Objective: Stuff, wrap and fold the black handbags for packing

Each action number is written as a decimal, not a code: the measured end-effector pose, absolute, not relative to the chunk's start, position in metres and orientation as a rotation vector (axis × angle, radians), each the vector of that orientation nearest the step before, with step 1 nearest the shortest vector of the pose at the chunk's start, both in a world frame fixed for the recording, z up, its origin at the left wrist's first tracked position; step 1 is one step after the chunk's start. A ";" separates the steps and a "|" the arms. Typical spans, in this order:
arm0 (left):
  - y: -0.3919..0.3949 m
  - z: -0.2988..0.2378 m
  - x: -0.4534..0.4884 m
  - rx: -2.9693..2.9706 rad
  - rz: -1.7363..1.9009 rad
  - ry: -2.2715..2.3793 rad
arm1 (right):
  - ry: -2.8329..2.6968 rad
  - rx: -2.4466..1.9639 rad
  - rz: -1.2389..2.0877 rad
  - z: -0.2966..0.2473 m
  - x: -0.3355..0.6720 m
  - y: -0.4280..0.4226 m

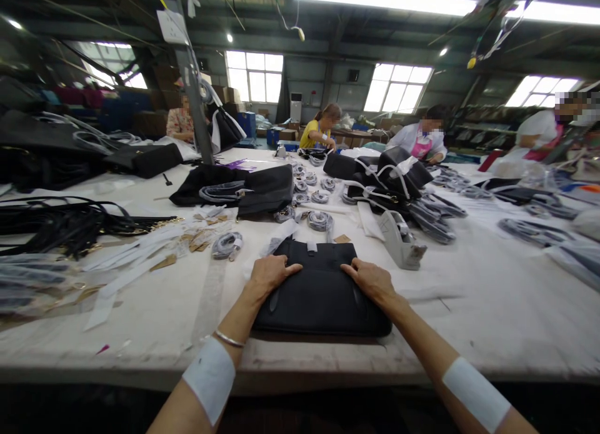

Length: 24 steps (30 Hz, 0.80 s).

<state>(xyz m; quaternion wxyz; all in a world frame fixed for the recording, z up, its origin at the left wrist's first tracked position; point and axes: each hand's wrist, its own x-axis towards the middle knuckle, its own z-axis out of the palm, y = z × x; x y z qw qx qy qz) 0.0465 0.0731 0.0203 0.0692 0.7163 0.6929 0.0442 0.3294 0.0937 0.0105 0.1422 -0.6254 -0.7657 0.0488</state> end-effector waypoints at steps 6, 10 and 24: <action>0.065 0.017 0.064 2.465 0.224 2.050 | -2.460 -1.679 0.228 0.016 0.272 0.094; 0.066 0.015 0.066 2.422 0.164 2.018 | -2.545 -1.636 0.329 0.015 0.245 0.103; 0.071 0.017 0.064 2.307 0.232 2.097 | -2.571 -1.625 0.253 0.012 0.247 0.101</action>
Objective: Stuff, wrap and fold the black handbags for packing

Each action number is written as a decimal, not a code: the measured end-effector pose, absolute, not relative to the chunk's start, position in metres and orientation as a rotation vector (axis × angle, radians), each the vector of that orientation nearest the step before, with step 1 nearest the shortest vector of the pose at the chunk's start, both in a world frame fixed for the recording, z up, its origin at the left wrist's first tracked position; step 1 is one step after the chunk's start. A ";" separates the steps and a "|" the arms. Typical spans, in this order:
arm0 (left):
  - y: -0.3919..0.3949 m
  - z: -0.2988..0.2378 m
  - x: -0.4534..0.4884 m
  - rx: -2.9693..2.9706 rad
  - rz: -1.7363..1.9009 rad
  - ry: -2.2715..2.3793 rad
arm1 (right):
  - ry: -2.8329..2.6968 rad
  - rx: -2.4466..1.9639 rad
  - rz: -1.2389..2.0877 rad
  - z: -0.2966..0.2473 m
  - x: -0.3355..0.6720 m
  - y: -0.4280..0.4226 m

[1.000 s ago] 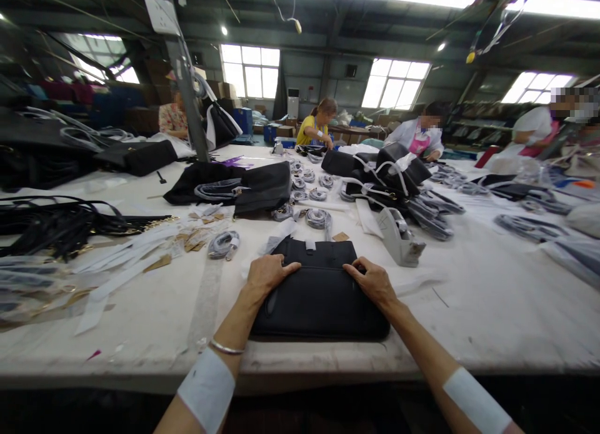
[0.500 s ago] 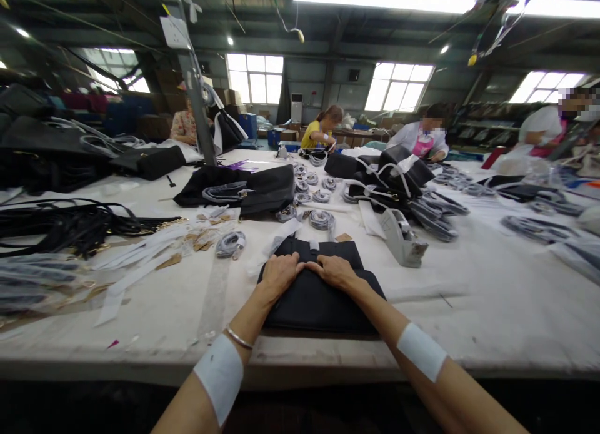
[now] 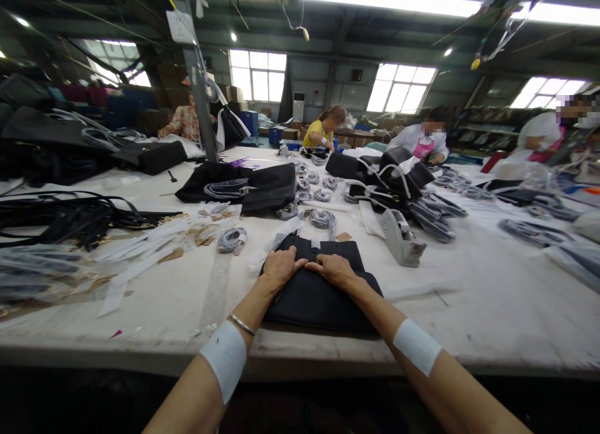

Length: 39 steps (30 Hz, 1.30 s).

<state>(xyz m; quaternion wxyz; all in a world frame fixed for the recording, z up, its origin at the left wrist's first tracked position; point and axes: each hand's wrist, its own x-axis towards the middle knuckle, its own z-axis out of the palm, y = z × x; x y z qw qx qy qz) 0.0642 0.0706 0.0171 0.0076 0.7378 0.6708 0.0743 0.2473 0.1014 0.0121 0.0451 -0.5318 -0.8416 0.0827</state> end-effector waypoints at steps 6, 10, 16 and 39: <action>0.070 0.016 0.053 2.406 0.343 1.999 | -2.474 -1.542 0.024 0.012 0.250 0.092; 0.064 0.012 0.043 2.603 0.565 1.784 | -2.546 -1.304 -0.043 0.013 0.254 0.087; 0.053 0.004 0.015 2.602 0.699 1.468 | -2.663 -1.038 0.041 0.011 0.301 0.081; 0.021 0.027 -0.046 2.677 0.044 1.141 | -2.971 -0.915 0.739 0.040 0.413 0.058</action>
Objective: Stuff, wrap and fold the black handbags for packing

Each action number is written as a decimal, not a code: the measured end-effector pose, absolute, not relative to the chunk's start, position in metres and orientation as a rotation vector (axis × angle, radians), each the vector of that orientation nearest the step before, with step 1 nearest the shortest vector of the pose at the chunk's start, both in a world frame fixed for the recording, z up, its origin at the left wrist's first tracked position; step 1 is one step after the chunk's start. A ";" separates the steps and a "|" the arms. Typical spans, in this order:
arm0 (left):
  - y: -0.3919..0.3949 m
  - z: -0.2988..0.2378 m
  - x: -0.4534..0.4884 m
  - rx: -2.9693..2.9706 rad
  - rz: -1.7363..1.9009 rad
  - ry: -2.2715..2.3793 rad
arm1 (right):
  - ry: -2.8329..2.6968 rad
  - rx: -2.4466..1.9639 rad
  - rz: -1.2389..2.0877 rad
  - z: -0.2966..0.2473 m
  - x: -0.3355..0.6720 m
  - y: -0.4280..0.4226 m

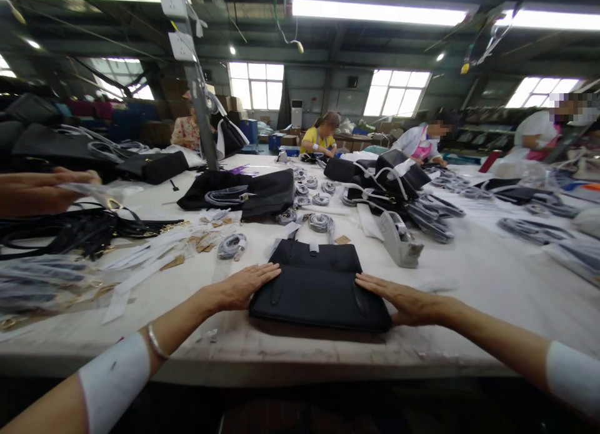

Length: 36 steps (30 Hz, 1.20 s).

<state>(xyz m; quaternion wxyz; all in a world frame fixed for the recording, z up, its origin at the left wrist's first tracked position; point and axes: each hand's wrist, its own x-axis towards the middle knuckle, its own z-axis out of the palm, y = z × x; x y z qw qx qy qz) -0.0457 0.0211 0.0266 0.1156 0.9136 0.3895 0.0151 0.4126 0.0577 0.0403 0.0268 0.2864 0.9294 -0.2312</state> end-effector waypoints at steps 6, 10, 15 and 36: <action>0.020 0.026 -0.045 2.696 -0.097 1.207 | 2.974 0.964 -0.640 0.017 0.415 0.050; 0.019 0.028 -0.044 2.619 -0.034 1.200 | 3.072 1.138 -0.750 0.009 0.412 0.046; 0.013 0.046 -0.043 2.383 0.213 1.171 | 2.956 1.425 -1.049 0.027 0.408 0.043; 0.107 0.038 0.021 2.327 0.308 2.029 | 2.149 2.082 -1.014 0.031 0.377 0.141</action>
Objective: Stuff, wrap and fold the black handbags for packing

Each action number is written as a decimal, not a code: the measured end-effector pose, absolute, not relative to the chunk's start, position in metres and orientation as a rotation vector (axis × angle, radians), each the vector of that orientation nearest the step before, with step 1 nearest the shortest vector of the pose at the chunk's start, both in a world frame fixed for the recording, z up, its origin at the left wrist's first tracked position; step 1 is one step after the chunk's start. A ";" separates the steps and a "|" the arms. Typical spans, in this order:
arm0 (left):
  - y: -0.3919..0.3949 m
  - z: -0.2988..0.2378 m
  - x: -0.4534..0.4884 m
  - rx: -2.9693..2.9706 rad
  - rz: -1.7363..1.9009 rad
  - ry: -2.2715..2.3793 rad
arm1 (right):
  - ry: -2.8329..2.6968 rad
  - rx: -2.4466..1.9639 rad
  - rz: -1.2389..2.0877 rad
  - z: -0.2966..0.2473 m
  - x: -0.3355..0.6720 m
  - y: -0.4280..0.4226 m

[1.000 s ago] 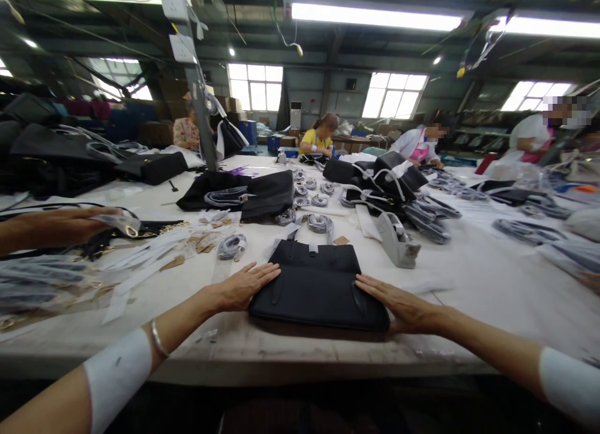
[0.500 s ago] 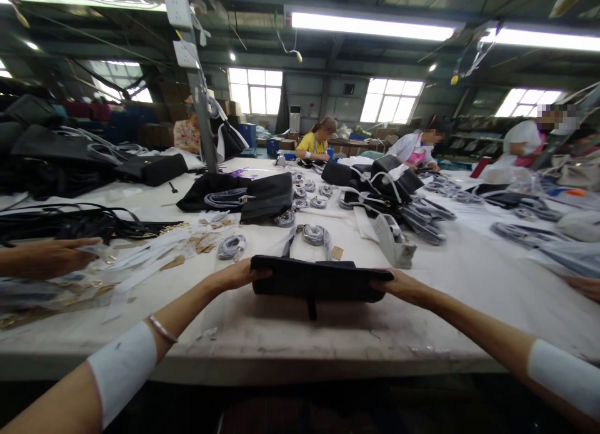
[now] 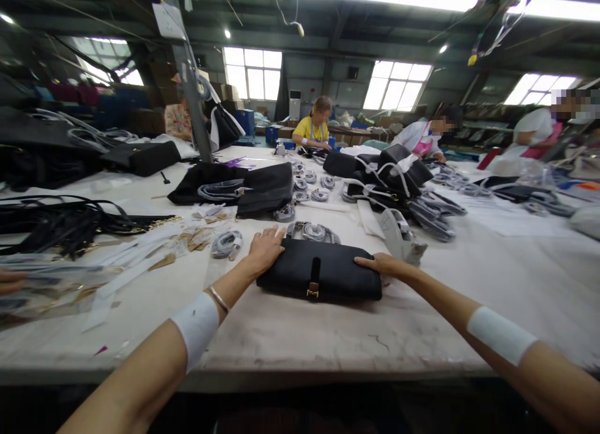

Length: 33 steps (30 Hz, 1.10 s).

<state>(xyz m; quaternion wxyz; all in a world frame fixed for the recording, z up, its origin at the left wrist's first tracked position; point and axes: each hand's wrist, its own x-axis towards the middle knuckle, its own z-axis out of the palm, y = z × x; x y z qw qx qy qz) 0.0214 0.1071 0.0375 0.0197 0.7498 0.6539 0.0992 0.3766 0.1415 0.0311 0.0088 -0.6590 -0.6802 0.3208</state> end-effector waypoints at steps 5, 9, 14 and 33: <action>0.117 0.027 0.028 2.494 0.197 1.720 | -2.256 -2.096 0.675 0.033 0.375 0.157; 0.116 0.021 0.031 2.445 0.224 1.783 | -2.261 -2.045 0.363 0.046 0.357 0.140; 0.111 0.019 0.035 2.451 0.240 1.816 | -2.276 -1.080 -0.182 0.071 0.302 0.072; 0.085 0.033 0.073 2.407 0.377 1.285 | -2.554 -0.929 0.440 0.022 0.248 0.078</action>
